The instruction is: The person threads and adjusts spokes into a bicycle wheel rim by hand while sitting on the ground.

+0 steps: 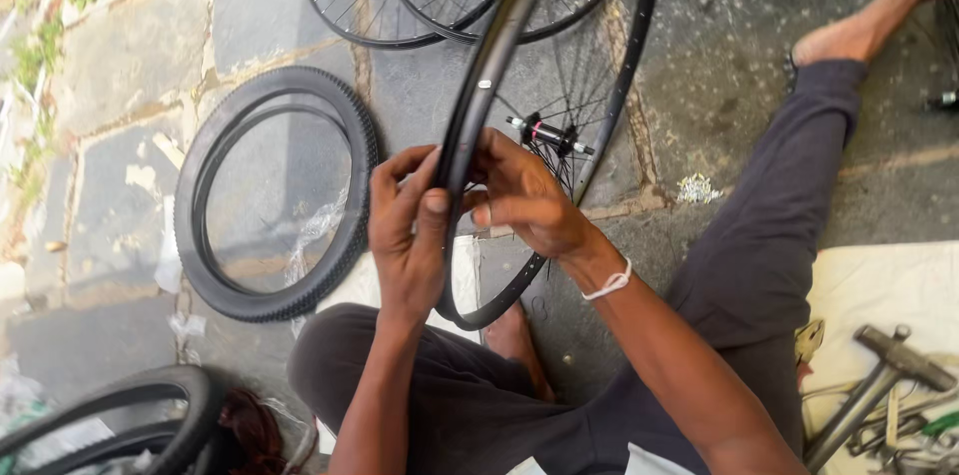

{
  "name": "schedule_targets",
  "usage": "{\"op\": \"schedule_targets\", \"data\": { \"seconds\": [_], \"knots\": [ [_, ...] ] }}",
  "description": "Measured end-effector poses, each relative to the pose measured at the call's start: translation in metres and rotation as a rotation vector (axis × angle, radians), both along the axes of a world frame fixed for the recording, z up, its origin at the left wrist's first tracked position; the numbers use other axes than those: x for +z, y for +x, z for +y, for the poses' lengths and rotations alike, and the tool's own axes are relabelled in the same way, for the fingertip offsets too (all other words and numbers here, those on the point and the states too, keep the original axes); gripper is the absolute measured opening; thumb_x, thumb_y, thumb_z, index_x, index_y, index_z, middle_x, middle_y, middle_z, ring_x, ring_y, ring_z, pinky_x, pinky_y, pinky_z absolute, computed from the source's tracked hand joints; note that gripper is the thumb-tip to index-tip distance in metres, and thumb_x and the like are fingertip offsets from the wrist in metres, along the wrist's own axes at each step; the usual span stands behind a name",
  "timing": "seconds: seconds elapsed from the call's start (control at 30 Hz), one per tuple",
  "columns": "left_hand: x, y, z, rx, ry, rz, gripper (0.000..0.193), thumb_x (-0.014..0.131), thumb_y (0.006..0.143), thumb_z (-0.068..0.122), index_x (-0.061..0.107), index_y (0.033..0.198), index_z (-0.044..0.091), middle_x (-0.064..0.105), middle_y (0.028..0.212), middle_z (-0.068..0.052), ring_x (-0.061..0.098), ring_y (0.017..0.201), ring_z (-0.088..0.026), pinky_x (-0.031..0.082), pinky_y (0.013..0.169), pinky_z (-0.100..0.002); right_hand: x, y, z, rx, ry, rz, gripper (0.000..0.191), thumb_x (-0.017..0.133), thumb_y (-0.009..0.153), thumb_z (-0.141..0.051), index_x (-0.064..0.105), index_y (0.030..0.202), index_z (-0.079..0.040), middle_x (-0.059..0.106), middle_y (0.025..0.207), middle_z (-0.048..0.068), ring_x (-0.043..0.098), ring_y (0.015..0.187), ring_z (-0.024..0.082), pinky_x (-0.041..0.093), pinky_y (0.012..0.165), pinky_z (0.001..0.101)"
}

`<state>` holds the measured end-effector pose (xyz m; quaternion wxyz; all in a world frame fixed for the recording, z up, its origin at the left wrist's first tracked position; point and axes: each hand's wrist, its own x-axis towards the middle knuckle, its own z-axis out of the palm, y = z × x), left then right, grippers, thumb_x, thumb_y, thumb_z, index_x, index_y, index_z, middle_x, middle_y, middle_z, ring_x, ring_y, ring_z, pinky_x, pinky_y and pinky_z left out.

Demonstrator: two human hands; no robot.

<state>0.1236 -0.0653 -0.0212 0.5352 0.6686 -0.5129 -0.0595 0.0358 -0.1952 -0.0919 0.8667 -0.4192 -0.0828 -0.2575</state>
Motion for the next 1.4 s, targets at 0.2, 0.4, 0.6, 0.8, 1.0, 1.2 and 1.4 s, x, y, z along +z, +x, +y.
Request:
{"op": "schedule_targets", "data": {
  "seconds": [0.2, 0.4, 0.6, 0.8, 1.0, 1.2, 1.4],
  "knots": [
    [-0.011, 0.0, 0.005, -0.011, -0.027, 0.014, 0.044, 0.052, 0.114, 0.038, 0.065, 0.138, 0.004, 0.058, 0.132, -0.011, 0.056, 0.125, -0.02, 0.047, 0.108, -0.035, -0.005, 0.003, 0.0, -0.045, -0.158, 0.005, 0.032, 0.068, 0.1, -0.019, 0.061, 0.127, -0.002, 0.061, 0.104, 0.005, 0.06, 0.095, 0.014, 0.057, 0.087, 0.0312],
    [-0.014, 0.0, 0.004, 0.002, -0.04, 0.001, 0.044, 0.053, 0.114, 0.039, 0.065, 0.139, 0.005, 0.058, 0.131, -0.011, 0.056, 0.124, -0.019, 0.046, 0.107, -0.034, -0.005, 0.002, -0.003, 0.001, -0.139, 0.109, 0.033, 0.055, 0.107, -0.029, 0.067, 0.124, -0.005, 0.058, 0.083, 0.0, 0.055, 0.072, 0.008, 0.053, 0.067, 0.0252],
    [-0.015, 0.001, 0.008, 0.012, -0.016, 0.005, 0.045, 0.051, 0.114, 0.04, 0.064, 0.139, 0.006, 0.057, 0.132, -0.01, 0.056, 0.123, -0.018, 0.047, 0.105, -0.033, -0.01, 0.005, 0.001, 0.019, -0.108, -0.006, 0.031, 0.062, 0.106, -0.029, 0.065, 0.119, -0.002, 0.063, 0.095, 0.002, 0.06, 0.083, 0.011, 0.055, 0.077, 0.0273],
    [-0.018, 0.003, 0.007, -0.006, -0.037, -0.004, 0.044, 0.052, 0.114, 0.04, 0.065, 0.139, 0.006, 0.057, 0.131, -0.009, 0.056, 0.122, -0.017, 0.049, 0.104, -0.033, -0.017, 0.009, 0.003, 0.01, -0.081, -0.115, 0.036, 0.072, 0.102, -0.027, 0.061, 0.126, -0.002, 0.061, 0.097, 0.0, 0.059, 0.085, 0.01, 0.056, 0.079, 0.0288],
    [-0.018, 0.001, 0.01, -0.007, -0.026, 0.015, 0.044, 0.051, 0.114, 0.04, 0.065, 0.139, 0.007, 0.058, 0.129, -0.008, 0.057, 0.118, -0.016, 0.05, 0.1, -0.032, -0.01, 0.004, 0.0, 0.01, -0.183, 0.044, 0.033, 0.068, 0.099, -0.024, 0.065, 0.118, 0.003, 0.062, 0.098, 0.005, 0.062, 0.085, 0.012, 0.056, 0.077, 0.0288],
    [-0.018, 0.003, 0.01, 0.02, -0.015, -0.018, 0.044, 0.051, 0.114, 0.039, 0.064, 0.14, 0.006, 0.059, 0.128, -0.009, 0.057, 0.119, -0.016, 0.049, 0.101, -0.032, -0.004, 0.004, -0.001, 0.023, -0.117, 0.138, 0.035, 0.06, 0.101, -0.029, 0.066, 0.124, -0.003, 0.064, 0.089, 0.002, 0.061, 0.075, 0.01, 0.055, 0.067, 0.0262],
    [-0.022, 0.004, 0.01, 0.011, -0.018, 0.004, 0.044, 0.051, 0.114, 0.039, 0.065, 0.14, 0.006, 0.058, 0.128, -0.009, 0.056, 0.119, -0.016, 0.049, 0.101, -0.032, -0.005, 0.003, -0.001, 0.076, -0.041, 0.011, 0.028, 0.065, 0.102, -0.022, 0.064, 0.121, -0.001, 0.059, 0.09, 0.0, 0.056, 0.077, 0.009, 0.051, 0.067, 0.0253]
  ]
}}
